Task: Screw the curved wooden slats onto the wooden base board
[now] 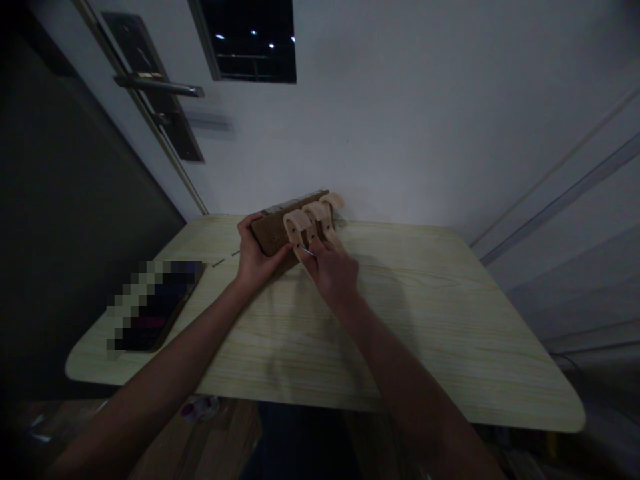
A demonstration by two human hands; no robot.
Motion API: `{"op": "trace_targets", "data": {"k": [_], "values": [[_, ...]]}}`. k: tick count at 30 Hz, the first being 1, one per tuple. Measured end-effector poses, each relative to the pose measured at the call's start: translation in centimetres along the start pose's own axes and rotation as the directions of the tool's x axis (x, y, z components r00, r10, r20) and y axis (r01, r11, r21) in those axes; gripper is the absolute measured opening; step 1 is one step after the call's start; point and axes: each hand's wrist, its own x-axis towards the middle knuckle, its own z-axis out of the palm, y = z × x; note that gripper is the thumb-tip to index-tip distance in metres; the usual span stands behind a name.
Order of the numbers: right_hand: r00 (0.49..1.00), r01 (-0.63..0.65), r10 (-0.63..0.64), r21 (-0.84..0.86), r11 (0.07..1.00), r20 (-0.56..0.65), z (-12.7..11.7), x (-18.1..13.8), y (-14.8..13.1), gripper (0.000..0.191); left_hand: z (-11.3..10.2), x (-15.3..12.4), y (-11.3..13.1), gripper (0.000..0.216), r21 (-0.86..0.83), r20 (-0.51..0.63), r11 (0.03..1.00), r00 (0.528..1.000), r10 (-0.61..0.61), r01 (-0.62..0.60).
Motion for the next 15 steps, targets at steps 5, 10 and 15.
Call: {"op": "trace_targets", "data": {"k": [5,10,15], "values": [[1.0,-0.012,0.013,-0.031,0.999,0.026,-0.1,-0.04,-0.01,0.034,0.03,0.04,0.0,0.079,0.014,0.001,1.0,1.0,0.0,0.0],[0.996,-0.033,0.04,-0.082,0.996,0.083,-0.2,0.03,-0.34,0.034,0.06,0.02,0.0,0.079,0.02,-0.001,1.0,1.0,-0.002,0.002],[0.989,-0.041,0.056,-0.113,0.993,0.134,-0.41,0.1,-0.65,0.036,0.05,-0.03,-0.01,0.079,0.022,0.002,1.0,1.0,-0.005,0.005]]}}
